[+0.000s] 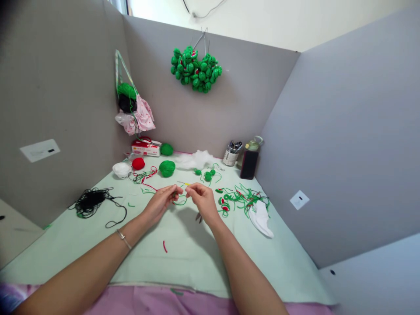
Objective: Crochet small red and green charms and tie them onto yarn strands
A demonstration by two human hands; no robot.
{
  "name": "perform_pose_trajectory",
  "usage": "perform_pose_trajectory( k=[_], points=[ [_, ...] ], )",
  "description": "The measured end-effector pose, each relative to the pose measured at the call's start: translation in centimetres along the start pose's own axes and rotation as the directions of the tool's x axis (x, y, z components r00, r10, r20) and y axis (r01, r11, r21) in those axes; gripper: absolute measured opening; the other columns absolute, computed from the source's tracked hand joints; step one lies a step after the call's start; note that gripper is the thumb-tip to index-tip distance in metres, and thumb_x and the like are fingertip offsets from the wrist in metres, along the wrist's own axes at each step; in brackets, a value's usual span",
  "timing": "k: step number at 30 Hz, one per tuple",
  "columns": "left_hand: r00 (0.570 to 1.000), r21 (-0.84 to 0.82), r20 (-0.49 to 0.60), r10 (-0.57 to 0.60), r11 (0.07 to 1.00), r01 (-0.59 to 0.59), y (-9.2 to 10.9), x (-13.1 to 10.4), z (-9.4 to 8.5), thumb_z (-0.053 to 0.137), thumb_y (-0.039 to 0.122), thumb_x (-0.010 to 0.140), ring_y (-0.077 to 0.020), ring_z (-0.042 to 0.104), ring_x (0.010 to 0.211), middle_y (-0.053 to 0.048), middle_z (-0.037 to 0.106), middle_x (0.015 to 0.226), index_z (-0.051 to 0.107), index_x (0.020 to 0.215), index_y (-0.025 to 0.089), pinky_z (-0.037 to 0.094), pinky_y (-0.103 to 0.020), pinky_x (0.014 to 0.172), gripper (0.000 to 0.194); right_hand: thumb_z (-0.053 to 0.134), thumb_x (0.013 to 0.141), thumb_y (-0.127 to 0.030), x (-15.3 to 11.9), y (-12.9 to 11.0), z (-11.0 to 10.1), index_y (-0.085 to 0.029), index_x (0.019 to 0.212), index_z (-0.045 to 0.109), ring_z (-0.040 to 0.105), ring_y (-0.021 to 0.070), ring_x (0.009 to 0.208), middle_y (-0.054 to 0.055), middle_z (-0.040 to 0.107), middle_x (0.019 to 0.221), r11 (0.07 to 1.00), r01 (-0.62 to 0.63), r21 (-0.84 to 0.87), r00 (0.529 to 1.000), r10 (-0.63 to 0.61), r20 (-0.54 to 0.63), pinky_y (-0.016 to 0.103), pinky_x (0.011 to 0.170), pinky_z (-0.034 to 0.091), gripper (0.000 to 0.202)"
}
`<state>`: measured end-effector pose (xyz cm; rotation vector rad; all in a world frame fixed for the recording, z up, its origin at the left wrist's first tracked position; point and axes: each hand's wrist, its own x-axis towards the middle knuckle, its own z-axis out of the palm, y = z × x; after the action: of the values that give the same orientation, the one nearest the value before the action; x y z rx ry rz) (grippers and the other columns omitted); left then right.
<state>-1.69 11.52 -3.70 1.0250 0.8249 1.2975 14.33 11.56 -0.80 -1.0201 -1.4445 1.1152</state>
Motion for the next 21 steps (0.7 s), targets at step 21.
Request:
perform_pose_trajectory(
  k=[21],
  points=[
    [0.992, 0.022, 0.114, -0.053, 0.998, 0.051, -1.2, -0.1, 0.1, 0.061, 0.053, 0.085, -0.0162, 0.059, 0.076, -0.009, 0.069, 0.081, 0.073, 0.082, 0.01, 0.045, -0.029, 0.077, 0.044, 0.052, 0.093, -0.025, -1.2, 1.6, 1.0, -0.019, 0.092, 0.071, 0.054, 0.0154, 0.071, 0.004, 0.06, 0.079, 0.69, 0.443, -0.572, 0.883, -0.447, 0.145, 0.028, 0.067, 0.041, 0.02]
  ],
)
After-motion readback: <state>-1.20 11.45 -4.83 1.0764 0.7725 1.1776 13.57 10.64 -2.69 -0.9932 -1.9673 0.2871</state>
